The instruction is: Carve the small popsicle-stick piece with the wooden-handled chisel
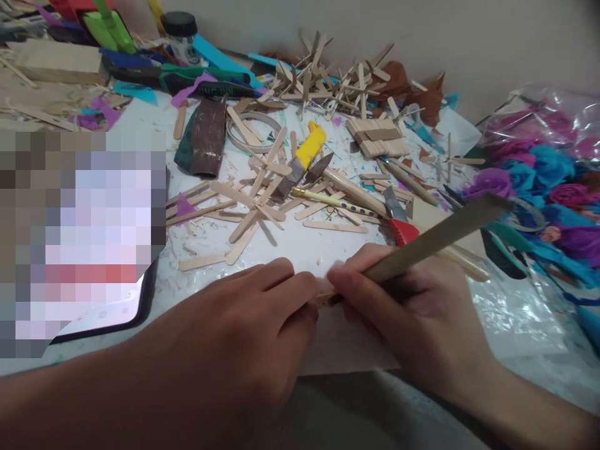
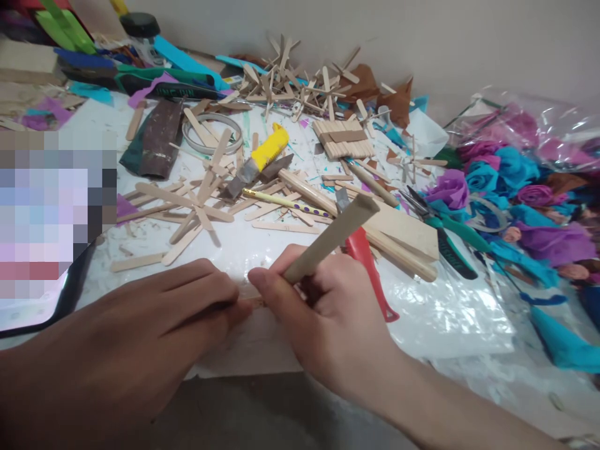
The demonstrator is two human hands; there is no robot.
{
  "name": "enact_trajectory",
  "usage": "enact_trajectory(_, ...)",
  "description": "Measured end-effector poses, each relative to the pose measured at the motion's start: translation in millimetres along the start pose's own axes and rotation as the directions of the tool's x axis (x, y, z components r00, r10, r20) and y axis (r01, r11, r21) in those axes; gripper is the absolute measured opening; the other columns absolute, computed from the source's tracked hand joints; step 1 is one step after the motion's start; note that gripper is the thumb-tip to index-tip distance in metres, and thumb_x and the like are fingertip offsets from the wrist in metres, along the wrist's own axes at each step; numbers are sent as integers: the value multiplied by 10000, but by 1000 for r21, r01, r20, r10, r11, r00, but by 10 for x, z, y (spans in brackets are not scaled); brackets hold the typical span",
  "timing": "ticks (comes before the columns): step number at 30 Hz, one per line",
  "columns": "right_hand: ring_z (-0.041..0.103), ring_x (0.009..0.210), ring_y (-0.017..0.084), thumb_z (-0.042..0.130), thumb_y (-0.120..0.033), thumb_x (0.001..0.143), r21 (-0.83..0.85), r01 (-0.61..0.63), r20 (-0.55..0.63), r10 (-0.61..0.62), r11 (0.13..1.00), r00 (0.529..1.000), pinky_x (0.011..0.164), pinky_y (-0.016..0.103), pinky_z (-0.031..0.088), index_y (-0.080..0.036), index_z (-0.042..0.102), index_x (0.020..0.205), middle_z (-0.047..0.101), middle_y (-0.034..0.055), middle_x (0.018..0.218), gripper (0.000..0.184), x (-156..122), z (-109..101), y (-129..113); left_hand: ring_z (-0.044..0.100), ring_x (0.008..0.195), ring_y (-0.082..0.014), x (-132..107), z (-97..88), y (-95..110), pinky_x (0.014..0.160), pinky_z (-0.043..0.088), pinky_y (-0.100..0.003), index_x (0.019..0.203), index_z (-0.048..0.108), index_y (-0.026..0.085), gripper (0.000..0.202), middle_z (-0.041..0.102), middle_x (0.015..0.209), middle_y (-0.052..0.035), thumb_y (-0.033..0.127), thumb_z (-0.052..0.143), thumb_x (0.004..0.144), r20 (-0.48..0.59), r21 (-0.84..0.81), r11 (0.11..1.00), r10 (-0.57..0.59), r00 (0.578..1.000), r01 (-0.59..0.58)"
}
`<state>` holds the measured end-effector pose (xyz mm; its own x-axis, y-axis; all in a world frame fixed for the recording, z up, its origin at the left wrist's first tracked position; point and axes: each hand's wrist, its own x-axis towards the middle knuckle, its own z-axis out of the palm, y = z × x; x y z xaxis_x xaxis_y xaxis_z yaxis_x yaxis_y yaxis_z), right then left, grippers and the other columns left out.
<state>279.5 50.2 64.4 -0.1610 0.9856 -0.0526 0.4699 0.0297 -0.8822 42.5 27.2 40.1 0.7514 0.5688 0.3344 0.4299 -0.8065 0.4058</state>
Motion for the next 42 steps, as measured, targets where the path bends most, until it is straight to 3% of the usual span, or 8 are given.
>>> enact_trajectory(6, 572, 498, 94, 799, -331, 996, -101, 98, 5, -98, 990, 995, 453, 185, 429, -242, 800, 676, 714, -7, 614, 333, -45, 2, -17, 603, 950, -242, -4, 62, -39, 872, 576, -382, 1142, 805, 116, 482, 698, 1043, -60, 66, 345, 1279, -61, -26, 1000, -1, 998, -1)
enact_trajectory(12, 619, 502, 105, 797, -331, 1014, -186, 131, 21, -130, 974, 991, 457, 177, 466, -268, 827, 716, 773, -14, 643, 306, -79, -8, 5, 642, 994, -238, 15, 38, -61, 841, 602, -355, 1145, 812, 135, 476, 728, 1126, -67, 88, 357, 1277, -51, -50, 998, -39, 998, 37)
enact_trajectory(17, 607, 476, 102, 820, -325, 1028, -219, 142, 21, -141, 965, 990, 431, 167, 454, -293, 847, 747, 745, -42, 610, 285, -101, -31, 26, 658, 1000, -262, -11, 30, -83, 880, 638, -389, 1153, 811, 132, 441, 744, 1147, -79, 72, 384, 1248, -31, -53, 999, -7, 999, 6)
enact_trajectory(22, 653, 508, 114, 784, -317, 1004, -234, 156, 5, -160, 960, 987, 446, 171, 481, -275, 820, 681, 798, -16, 655, 328, -68, -14, -19, 646, 945, -254, 13, 68, -72, 757, 615, -382, 1069, 812, 136, 447, 735, 1098, -81, 68, 403, 1237, -59, -45, 999, -16, 998, 13)
enact_trajectory(27, 619, 473, 93, 783, -311, 1025, -250, 170, 5, -174, 953, 985, 437, 156, 459, -274, 834, 711, 753, -36, 609, 321, -82, -10, -23, 657, 1007, -269, 25, 27, -60, 829, 644, -390, 1137, 821, 133, 433, 748, 1157, -90, 64, 403, 1225, -2, -70, 997, -44, 999, 43)
enact_trajectory(32, 646, 509, 93, 794, -336, 1088, -305, 202, 48, -197, 931, 979, 464, 154, 476, -290, 846, 773, 775, -50, 654, 323, -124, -45, 16, 657, 942, -251, 23, 6, -75, 747, 616, -362, 1038, 821, 138, 461, 760, 1103, -85, 40, 409, 1220, -50, -70, 997, -18, 999, 15)
enact_trajectory(38, 622, 473, 93, 803, -363, 1097, -333, 192, 49, -187, 923, 981, 431, 164, 442, -285, 848, 787, 748, -49, 614, 323, -129, -47, 16, 652, 1016, -267, 24, 32, -73, 843, 631, -381, 1139, 808, 128, 419, 746, 1166, -91, 48, 406, 1220, 6, -66, 997, -30, 1000, 31)
enact_trajectory(42, 605, 464, 108, 831, -359, 1049, -232, 88, 33, -83, 969, 996, 407, 187, 402, -268, 846, 758, 707, -30, 573, 304, -118, -17, -26, 643, 1042, -286, 7, 8, -74, 921, 633, -422, 1196, 796, 113, 396, 734, 1181, -99, 34, 408, 1200, 24, -41, 999, 10, 1000, -9)
